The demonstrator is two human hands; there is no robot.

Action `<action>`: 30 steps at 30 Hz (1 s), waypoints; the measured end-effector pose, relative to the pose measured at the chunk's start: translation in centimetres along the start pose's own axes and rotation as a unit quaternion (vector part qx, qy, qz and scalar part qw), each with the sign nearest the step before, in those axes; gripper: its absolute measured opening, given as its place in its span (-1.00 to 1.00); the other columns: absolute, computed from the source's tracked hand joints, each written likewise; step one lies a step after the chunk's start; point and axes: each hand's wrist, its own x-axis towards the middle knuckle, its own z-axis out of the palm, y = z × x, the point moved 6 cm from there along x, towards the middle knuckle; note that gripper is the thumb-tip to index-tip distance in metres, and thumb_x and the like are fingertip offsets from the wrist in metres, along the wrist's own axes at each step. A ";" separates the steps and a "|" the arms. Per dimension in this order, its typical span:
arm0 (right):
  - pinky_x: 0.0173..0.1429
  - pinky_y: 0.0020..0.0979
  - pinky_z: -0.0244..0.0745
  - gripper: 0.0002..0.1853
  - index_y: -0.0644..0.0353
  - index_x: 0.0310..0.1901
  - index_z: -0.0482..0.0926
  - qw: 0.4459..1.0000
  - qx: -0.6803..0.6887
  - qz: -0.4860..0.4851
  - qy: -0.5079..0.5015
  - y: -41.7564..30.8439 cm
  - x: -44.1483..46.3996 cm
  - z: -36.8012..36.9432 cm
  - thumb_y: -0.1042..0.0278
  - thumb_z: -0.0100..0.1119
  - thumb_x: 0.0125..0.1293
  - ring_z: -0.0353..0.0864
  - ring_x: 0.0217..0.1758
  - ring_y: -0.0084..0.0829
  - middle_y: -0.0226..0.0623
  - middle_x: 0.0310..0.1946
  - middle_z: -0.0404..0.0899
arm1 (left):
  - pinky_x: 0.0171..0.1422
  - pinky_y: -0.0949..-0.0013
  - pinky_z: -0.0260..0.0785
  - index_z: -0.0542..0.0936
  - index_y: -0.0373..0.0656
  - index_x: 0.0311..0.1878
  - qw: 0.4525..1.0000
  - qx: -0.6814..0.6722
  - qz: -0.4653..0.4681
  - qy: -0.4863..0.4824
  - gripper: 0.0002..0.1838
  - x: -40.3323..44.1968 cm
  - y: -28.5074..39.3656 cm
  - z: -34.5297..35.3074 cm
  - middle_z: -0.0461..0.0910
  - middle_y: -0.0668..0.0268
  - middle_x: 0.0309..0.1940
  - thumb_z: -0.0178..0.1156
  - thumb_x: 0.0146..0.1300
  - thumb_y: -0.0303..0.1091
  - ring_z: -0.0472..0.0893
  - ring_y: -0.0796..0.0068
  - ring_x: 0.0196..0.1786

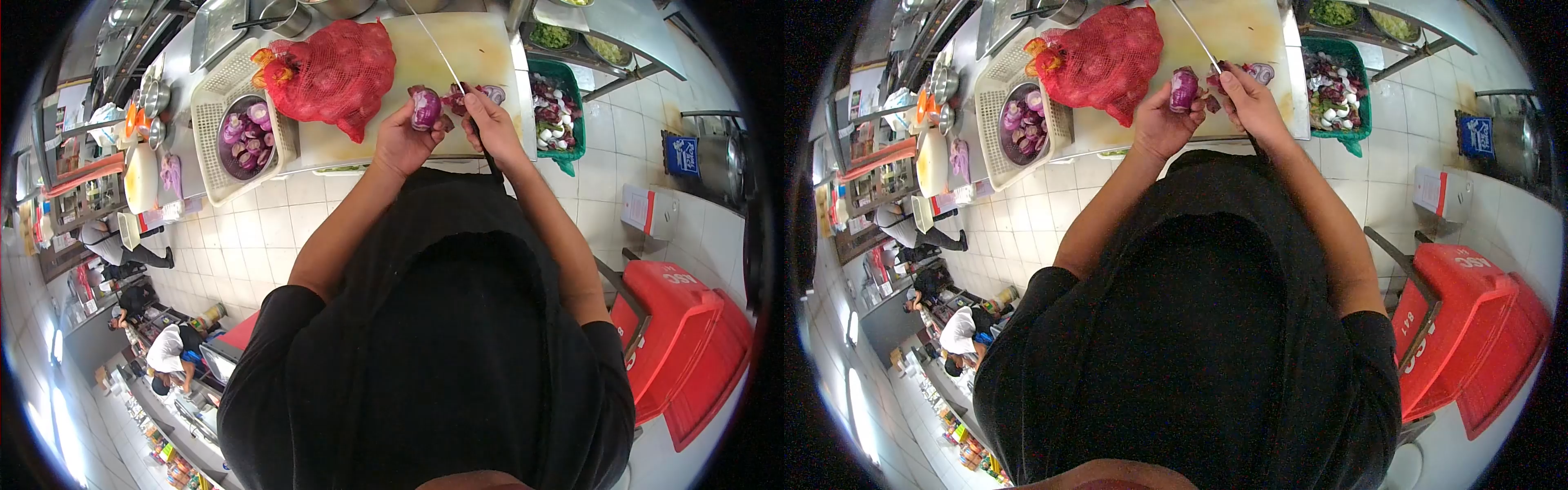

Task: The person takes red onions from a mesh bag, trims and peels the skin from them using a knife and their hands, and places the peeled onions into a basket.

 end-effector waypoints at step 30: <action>-0.45 -0.63 0.18 -0.48 0.15 0.44 0.36 0.988 -0.058 -0.087 -0.116 -1.6 -1.7 1.3 0.16 0.08 0.54 0.26 -0.49 -0.72 -0.54 -0.49 0.36 | -0.26 0.37 0.33 0.54 -0.16 0.07 0.995 0.080 -0.032 -0.045 -0.61 -0.3 0.3 -0.3 0.63 0.25 -0.21 0.16 0.32 -0.08 0.52 0.38 -0.33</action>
